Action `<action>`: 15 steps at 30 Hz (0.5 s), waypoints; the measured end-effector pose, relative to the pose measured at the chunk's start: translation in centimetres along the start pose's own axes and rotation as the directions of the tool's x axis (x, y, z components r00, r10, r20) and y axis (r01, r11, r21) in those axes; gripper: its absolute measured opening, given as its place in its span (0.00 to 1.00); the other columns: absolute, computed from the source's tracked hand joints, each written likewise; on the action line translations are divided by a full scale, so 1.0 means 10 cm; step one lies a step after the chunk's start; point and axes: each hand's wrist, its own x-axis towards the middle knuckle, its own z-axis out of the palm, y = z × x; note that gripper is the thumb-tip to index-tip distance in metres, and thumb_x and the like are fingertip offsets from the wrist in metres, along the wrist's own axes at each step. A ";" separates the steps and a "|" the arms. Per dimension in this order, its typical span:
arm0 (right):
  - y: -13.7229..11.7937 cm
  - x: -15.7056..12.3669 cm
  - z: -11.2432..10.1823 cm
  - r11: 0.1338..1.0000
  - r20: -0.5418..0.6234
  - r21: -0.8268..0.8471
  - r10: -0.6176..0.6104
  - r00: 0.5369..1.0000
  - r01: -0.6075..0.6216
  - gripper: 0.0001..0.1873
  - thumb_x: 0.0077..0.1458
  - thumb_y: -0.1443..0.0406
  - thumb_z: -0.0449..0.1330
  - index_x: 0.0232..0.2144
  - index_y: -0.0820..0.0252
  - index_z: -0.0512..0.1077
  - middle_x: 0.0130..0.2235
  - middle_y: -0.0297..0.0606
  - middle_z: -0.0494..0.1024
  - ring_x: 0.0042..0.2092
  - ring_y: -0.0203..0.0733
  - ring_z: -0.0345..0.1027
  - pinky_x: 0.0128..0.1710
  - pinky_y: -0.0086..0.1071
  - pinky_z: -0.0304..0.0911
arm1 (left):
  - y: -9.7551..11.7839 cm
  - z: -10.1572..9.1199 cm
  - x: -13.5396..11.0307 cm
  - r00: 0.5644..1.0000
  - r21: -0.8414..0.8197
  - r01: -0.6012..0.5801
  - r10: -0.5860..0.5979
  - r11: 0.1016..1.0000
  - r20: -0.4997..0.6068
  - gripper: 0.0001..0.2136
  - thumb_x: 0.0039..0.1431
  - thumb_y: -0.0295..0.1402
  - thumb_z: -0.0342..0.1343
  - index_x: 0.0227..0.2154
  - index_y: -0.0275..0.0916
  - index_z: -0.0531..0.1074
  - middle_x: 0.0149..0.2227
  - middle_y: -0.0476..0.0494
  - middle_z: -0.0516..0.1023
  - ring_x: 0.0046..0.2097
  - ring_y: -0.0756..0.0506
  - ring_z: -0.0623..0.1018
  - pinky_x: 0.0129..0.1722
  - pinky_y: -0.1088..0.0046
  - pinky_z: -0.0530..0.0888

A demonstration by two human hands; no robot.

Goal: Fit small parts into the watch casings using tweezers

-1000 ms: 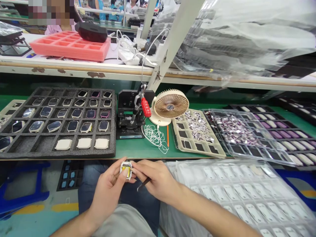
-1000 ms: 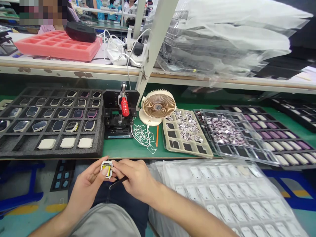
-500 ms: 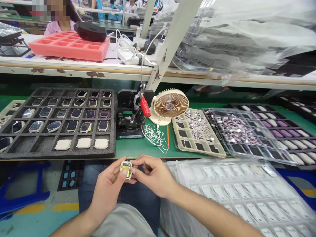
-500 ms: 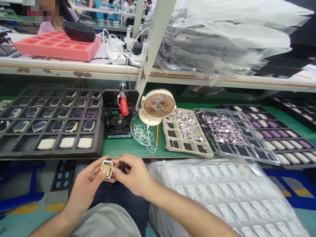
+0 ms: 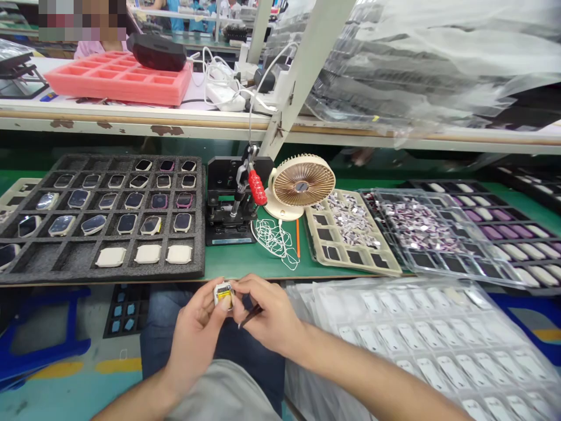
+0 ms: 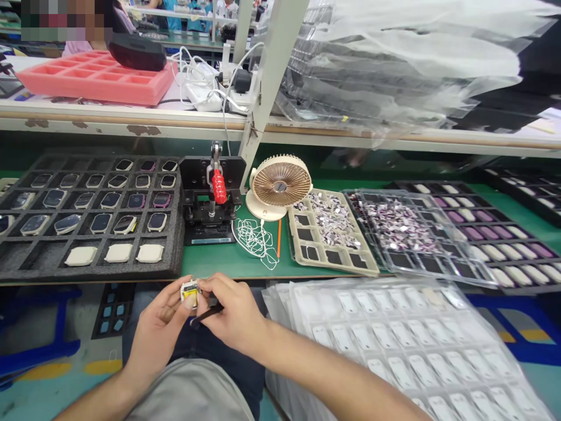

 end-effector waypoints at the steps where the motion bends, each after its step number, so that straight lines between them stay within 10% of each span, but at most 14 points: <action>1: 0.00 0.01 -0.02 1.000 0.020 0.026 0.015 1.000 -0.015 0.09 0.67 0.68 0.62 0.48 0.56 0.77 0.39 0.39 0.80 0.36 0.39 0.74 0.35 0.30 0.69 | 0.01 -0.02 0.01 1.000 -0.009 0.012 -0.012 1.000 -0.003 0.22 0.57 0.41 0.72 0.53 0.39 0.79 0.52 0.37 0.86 0.51 0.40 0.86 0.50 0.69 0.83; 15: -0.06 0.08 -0.08 0.887 0.152 0.184 0.400 0.904 -0.424 0.18 0.66 0.50 0.65 0.45 0.57 0.85 0.32 0.36 0.79 0.29 0.35 0.65 0.28 0.29 0.60 | 0.14 -0.08 0.05 0.983 -0.119 0.114 -0.095 0.986 0.155 0.17 0.60 0.35 0.69 0.49 0.36 0.74 0.42 0.39 0.86 0.38 0.43 0.86 0.39 0.62 0.86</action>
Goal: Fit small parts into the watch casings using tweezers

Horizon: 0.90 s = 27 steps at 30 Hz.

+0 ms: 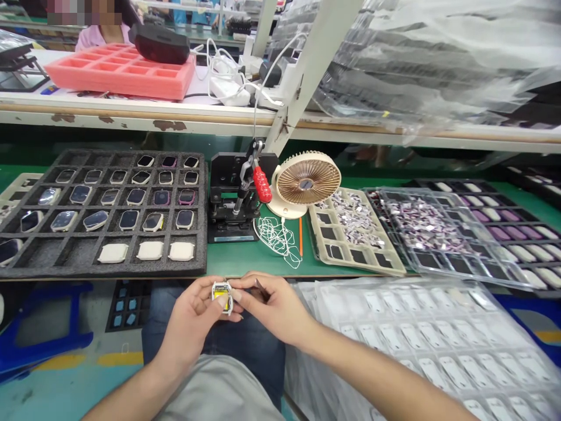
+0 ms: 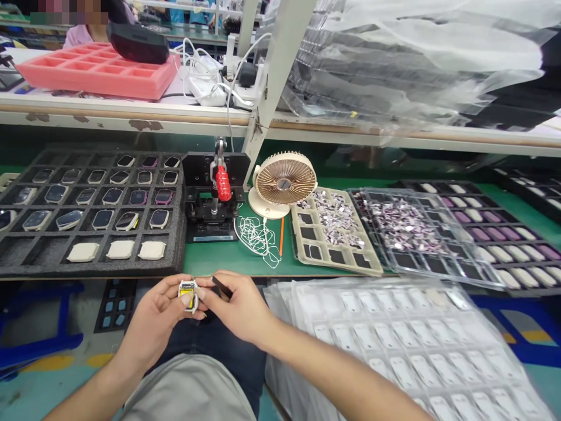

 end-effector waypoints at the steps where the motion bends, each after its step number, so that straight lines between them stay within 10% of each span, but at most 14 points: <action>1: 0.00 0.00 0.00 1.000 -0.002 0.002 0.001 1.000 -0.001 0.19 0.66 0.50 0.65 0.45 0.57 0.85 0.31 0.36 0.78 0.28 0.35 0.64 0.28 0.28 0.59 | -0.01 -0.01 0.00 1.000 0.009 -0.004 0.004 1.000 0.001 0.17 0.60 0.36 0.69 0.49 0.36 0.74 0.42 0.39 0.86 0.37 0.42 0.86 0.39 0.61 0.86; 27: -0.08 -0.01 -0.04 0.997 -0.010 -0.020 -0.081 0.997 0.081 0.12 0.65 0.55 0.66 0.43 0.56 0.84 0.34 0.37 0.79 0.30 0.35 0.66 0.25 0.27 0.58 | -0.01 0.05 -0.03 0.998 0.098 -0.050 0.053 0.994 -0.026 0.16 0.60 0.38 0.69 0.47 0.37 0.77 0.49 0.36 0.85 0.46 0.40 0.85 0.44 0.61 0.86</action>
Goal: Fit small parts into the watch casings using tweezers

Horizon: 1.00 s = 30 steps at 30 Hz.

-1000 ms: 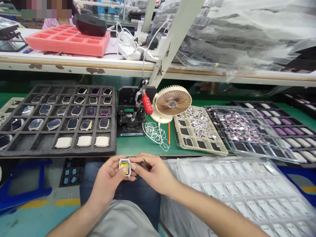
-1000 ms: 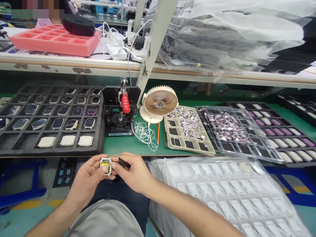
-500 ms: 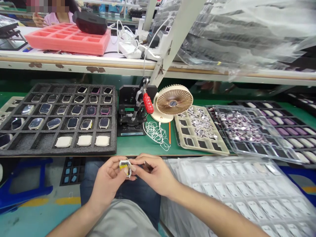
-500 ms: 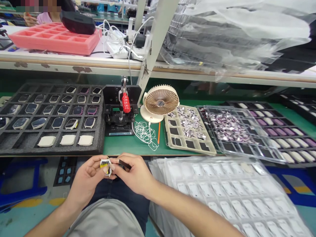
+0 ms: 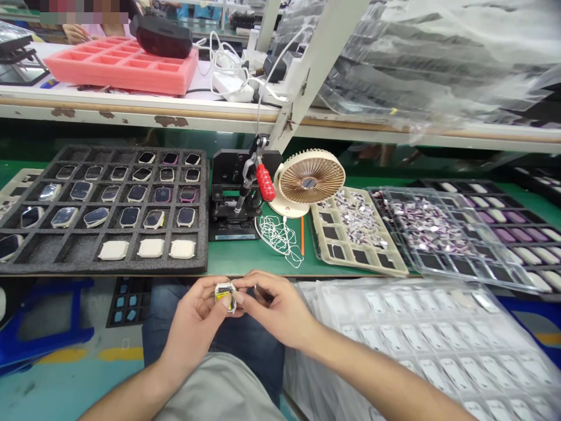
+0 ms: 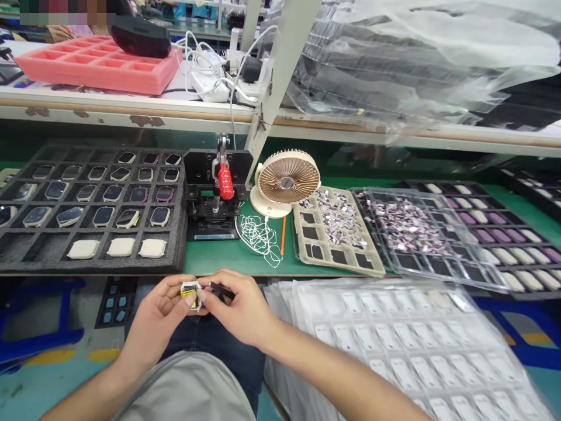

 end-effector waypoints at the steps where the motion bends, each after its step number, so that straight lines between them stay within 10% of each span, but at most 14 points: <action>1: 0.01 0.00 0.01 1.000 -0.001 0.002 -0.007 1.000 0.007 0.12 0.65 0.56 0.67 0.43 0.56 0.84 0.34 0.37 0.79 0.30 0.35 0.66 0.25 0.27 0.58 | 0.00 0.00 0.00 1.000 -0.003 -0.003 0.003 1.000 -0.002 0.16 0.59 0.38 0.70 0.46 0.37 0.77 0.49 0.36 0.85 0.46 0.40 0.85 0.44 0.62 0.86; 10: 0.02 -0.04 0.02 0.989 -0.004 -0.044 -0.141 0.990 0.141 0.07 0.66 0.63 0.65 0.44 0.57 0.82 0.37 0.39 0.81 0.35 0.39 0.75 0.32 0.30 0.68 | -0.05 0.00 0.02 0.998 0.003 -0.053 0.053 0.999 -0.020 0.13 0.58 0.35 0.71 0.43 0.38 0.77 0.44 0.39 0.86 0.43 0.43 0.86 0.43 0.69 0.84; 19: 0.03 -0.13 0.07 0.818 -0.054 -0.482 -0.385 0.921 0.314 0.09 0.67 0.70 0.62 0.47 0.55 0.76 0.43 0.40 0.83 0.40 0.41 0.80 0.38 0.32 0.74 | -0.17 0.04 -0.06 0.965 0.179 -0.231 0.249 0.956 -0.081 0.11 0.66 0.34 0.64 0.49 0.42 0.77 0.54 0.39 0.83 0.58 0.41 0.81 0.58 0.67 0.79; 30: 0.00 -0.07 0.16 0.860 -0.100 -0.445 -0.325 0.940 0.250 0.05 0.69 0.69 0.62 0.43 0.55 0.78 0.40 0.36 0.85 0.38 0.39 0.81 0.37 0.29 0.74 | -0.38 -0.04 0.01 0.815 0.400 -0.530 0.579 0.747 -0.001 0.14 0.68 0.25 0.59 0.53 0.45 0.76 0.58 0.40 0.80 0.58 0.43 0.81 0.56 0.68 0.81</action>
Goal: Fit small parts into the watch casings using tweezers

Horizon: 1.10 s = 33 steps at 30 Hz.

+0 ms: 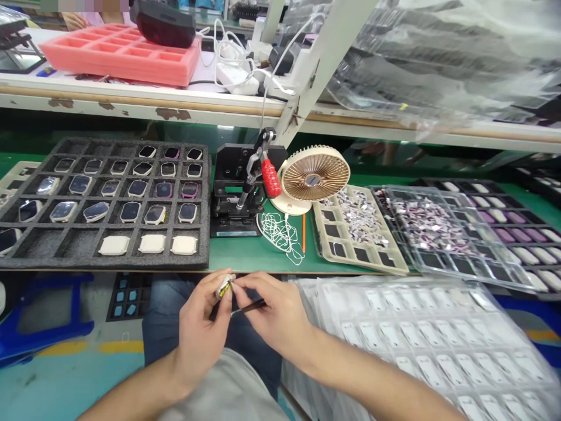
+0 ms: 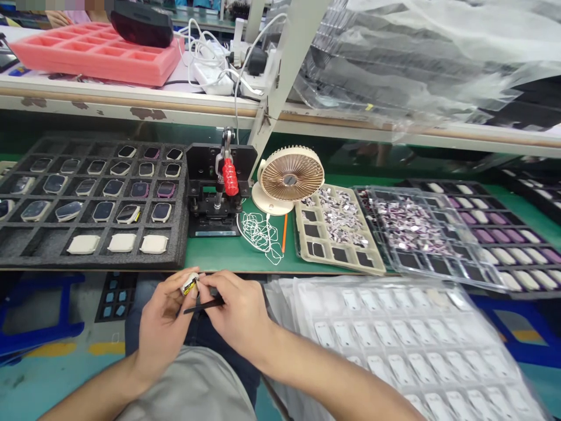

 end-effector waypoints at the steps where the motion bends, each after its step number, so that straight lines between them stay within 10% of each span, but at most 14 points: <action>1: 0.00 0.00 0.00 1.000 0.005 -0.005 0.005 1.000 -0.005 0.05 0.69 0.69 0.62 0.43 0.56 0.78 0.40 0.36 0.85 0.38 0.39 0.81 0.38 0.29 0.73 | -0.02 -0.01 0.00 1.000 0.013 -0.004 0.004 1.000 0.005 0.14 0.68 0.25 0.59 0.54 0.45 0.76 0.58 0.40 0.80 0.58 0.44 0.81 0.56 0.68 0.80; 22: 0.04 -0.05 0.09 0.981 -0.004 -0.181 -0.076 0.997 0.074 0.04 0.67 0.70 0.60 0.37 0.59 0.74 0.33 0.37 0.80 0.31 0.39 0.76 0.30 0.30 0.66 | -0.09 -0.03 -0.06 0.997 0.161 0.074 -0.079 0.984 0.022 0.18 0.69 0.29 0.59 0.59 0.48 0.74 0.59 0.42 0.81 0.56 0.43 0.83 0.59 0.63 0.80; 33: 0.18 0.04 0.00 0.936 0.147 0.235 0.232 0.962 -0.262 0.08 0.67 0.58 0.65 0.41 0.56 0.80 0.34 0.36 0.81 0.30 0.37 0.70 0.31 0.30 0.65 | 0.06 -0.12 0.04 0.989 0.024 0.130 -0.132 0.991 0.065 0.15 0.69 0.30 0.60 0.56 0.46 0.77 0.54 0.45 0.85 0.52 0.45 0.85 0.55 0.71 0.82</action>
